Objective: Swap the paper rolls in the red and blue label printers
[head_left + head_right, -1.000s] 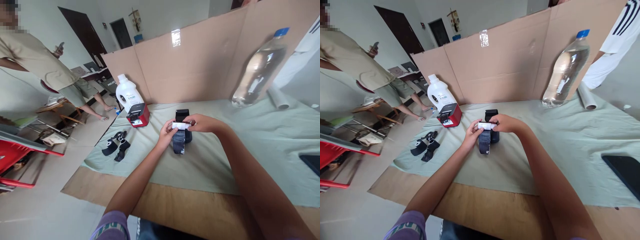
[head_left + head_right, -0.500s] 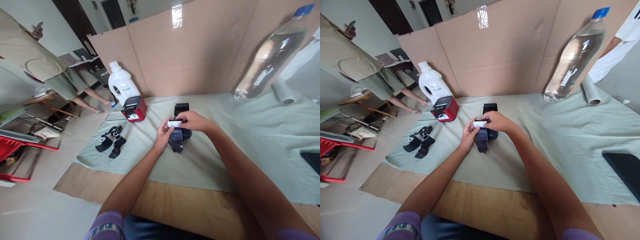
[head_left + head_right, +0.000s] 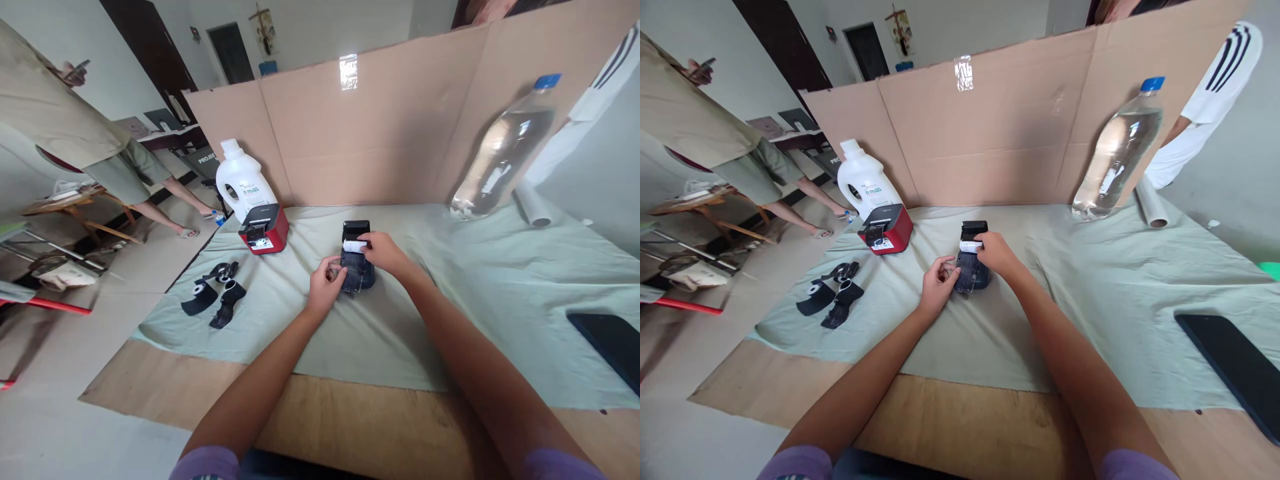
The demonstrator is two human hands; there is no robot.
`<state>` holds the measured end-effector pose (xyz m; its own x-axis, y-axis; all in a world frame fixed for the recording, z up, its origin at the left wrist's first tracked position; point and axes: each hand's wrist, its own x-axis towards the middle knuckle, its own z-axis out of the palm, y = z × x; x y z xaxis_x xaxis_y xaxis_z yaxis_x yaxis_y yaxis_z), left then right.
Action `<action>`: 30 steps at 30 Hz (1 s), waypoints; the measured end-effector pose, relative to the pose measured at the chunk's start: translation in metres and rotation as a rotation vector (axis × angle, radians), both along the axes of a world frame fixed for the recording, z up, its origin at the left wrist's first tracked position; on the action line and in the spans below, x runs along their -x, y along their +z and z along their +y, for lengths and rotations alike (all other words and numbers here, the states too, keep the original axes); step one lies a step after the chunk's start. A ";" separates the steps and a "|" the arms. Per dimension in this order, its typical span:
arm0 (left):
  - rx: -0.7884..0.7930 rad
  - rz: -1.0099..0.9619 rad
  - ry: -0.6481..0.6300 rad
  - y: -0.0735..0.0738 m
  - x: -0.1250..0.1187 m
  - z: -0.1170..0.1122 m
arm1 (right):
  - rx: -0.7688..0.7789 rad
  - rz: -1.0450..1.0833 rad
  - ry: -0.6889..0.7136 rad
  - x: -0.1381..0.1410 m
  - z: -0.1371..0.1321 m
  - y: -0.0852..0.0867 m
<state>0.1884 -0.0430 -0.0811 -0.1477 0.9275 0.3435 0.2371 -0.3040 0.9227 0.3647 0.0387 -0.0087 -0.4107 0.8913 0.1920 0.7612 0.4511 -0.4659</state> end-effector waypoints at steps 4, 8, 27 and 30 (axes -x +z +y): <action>0.001 -0.011 -0.005 0.001 0.000 0.000 | -0.017 0.052 -0.040 0.000 0.001 0.000; -0.056 0.041 0.053 0.003 0.001 -0.001 | 0.019 0.183 0.015 -0.002 -0.002 0.007; 0.023 -0.299 0.134 0.010 -0.012 -0.018 | -0.108 0.014 0.008 0.051 -0.083 0.041; 0.052 -0.372 0.090 0.008 -0.013 -0.019 | -0.095 -0.006 -0.023 0.053 -0.084 0.039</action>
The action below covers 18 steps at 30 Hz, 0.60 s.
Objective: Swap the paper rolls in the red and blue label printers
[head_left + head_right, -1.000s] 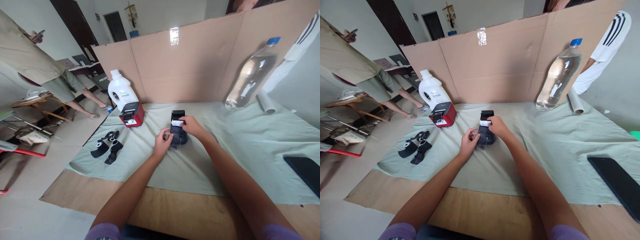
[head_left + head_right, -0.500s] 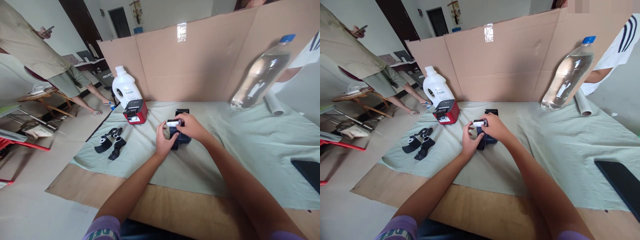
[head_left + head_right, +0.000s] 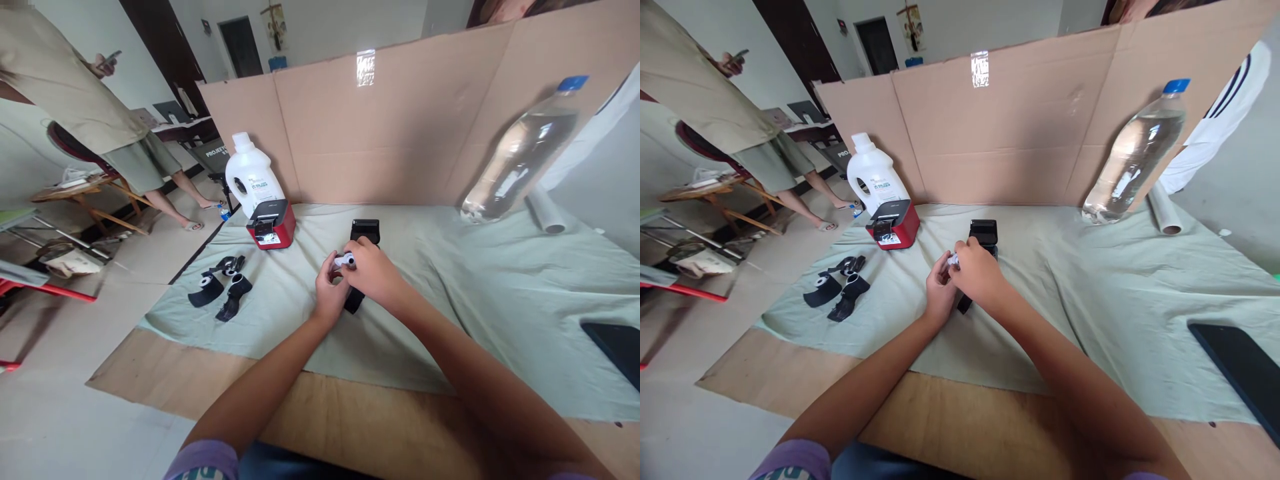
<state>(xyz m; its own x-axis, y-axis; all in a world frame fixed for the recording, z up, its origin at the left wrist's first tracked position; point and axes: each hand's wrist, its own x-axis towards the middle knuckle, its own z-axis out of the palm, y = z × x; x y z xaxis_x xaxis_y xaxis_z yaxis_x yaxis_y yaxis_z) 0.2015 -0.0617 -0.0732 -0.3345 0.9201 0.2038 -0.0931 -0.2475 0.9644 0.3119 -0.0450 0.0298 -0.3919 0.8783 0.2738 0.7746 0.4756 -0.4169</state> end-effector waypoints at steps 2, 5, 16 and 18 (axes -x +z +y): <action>-0.015 -0.026 -0.004 0.001 0.002 -0.001 | 0.050 0.037 0.054 -0.002 0.002 0.001; -0.091 -0.078 -0.005 0.004 0.005 -0.002 | 0.111 0.133 0.279 -0.012 0.008 0.008; -0.048 -0.279 -0.340 0.004 -0.005 -0.014 | -0.020 -0.053 0.356 -0.042 0.043 0.009; 0.002 -0.209 -0.412 0.006 -0.011 -0.021 | -0.089 -0.124 0.191 -0.048 0.056 -0.004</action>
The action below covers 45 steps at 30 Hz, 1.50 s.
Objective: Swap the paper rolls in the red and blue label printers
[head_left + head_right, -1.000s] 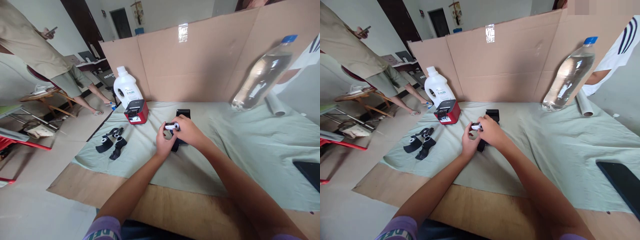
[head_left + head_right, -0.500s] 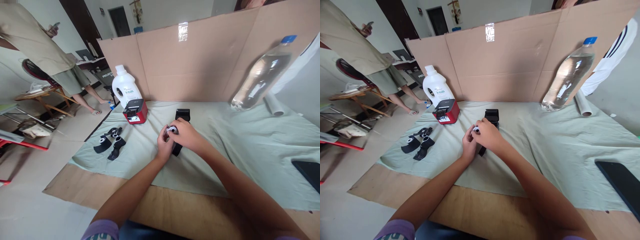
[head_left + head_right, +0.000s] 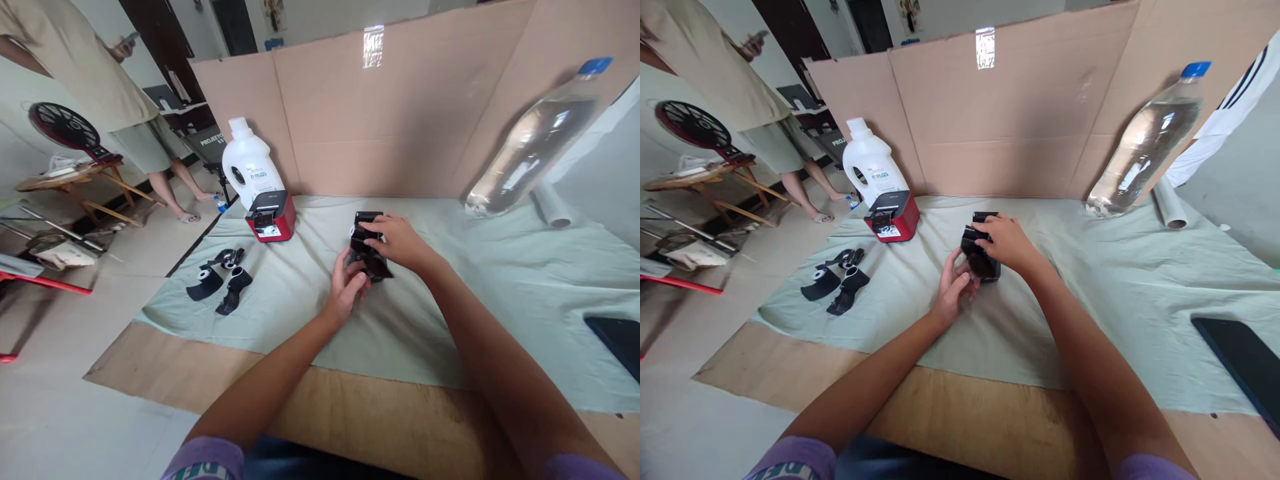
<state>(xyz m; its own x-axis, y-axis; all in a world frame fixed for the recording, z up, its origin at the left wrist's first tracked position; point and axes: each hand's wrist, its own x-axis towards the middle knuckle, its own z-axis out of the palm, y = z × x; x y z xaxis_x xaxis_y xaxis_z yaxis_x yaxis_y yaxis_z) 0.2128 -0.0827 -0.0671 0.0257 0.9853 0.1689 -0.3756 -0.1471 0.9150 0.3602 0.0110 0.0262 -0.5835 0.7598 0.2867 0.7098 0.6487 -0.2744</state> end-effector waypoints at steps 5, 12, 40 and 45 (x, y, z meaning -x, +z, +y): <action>-0.020 0.348 0.118 0.005 -0.008 -0.010 | -0.017 -0.141 -0.170 -0.006 0.019 -0.029; -0.121 0.745 0.218 0.002 0.003 0.003 | 0.071 -0.180 -0.236 0.000 0.022 -0.039; 0.063 0.301 -0.001 -0.004 0.004 0.013 | 0.183 0.641 -0.337 -0.004 0.050 -0.066; 0.028 0.180 -0.052 0.002 0.004 0.009 | 0.065 0.306 -0.214 -0.013 0.034 -0.039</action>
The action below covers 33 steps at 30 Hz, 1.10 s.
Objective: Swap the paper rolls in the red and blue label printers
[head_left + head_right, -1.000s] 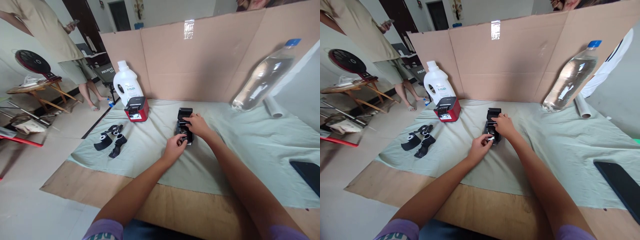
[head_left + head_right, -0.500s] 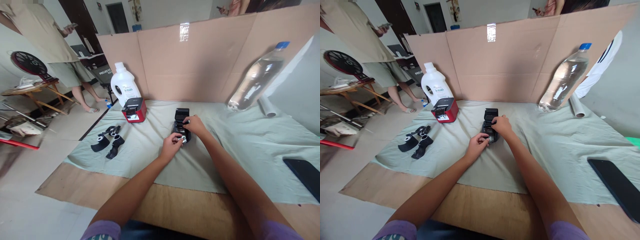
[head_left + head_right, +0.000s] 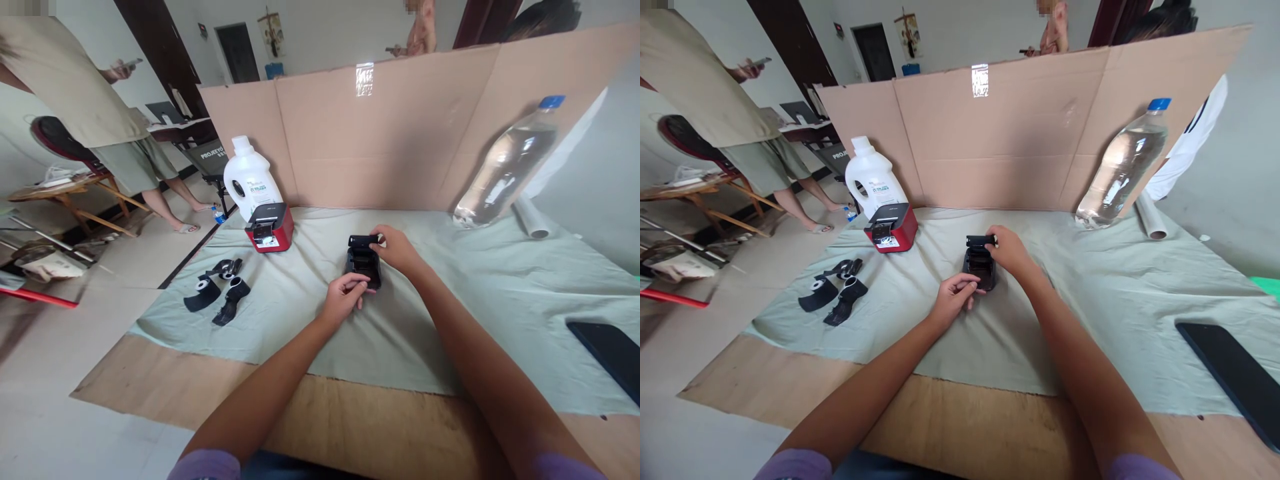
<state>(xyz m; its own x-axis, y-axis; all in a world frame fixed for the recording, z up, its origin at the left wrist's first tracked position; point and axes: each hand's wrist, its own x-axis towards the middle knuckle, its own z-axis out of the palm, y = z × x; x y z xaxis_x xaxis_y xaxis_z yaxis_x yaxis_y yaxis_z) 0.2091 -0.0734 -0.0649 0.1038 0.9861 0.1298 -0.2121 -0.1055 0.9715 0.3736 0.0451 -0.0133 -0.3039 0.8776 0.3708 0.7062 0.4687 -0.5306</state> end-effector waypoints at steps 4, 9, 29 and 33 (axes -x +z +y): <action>-0.025 -0.022 -0.005 0.009 0.004 0.004 | 0.097 -0.238 0.151 -0.003 -0.013 0.021; 0.000 -0.015 0.018 0.024 0.013 0.015 | 0.206 -0.223 0.148 -0.002 -0.010 0.020; 0.190 -0.075 -0.006 0.072 0.005 0.095 | 0.826 0.384 0.006 -0.013 -0.002 -0.014; 0.118 -0.074 0.189 0.052 0.014 0.090 | 0.812 0.422 0.029 -0.016 -0.001 -0.019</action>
<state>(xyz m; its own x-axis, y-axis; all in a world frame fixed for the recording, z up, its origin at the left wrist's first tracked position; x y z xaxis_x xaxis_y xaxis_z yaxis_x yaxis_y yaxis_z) 0.1952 0.0166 -0.0129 -0.0899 0.9959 0.0130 -0.2703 -0.0370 0.9621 0.3897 0.0443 -0.0323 -0.3088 0.9115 -0.2716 0.3726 -0.1468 -0.9163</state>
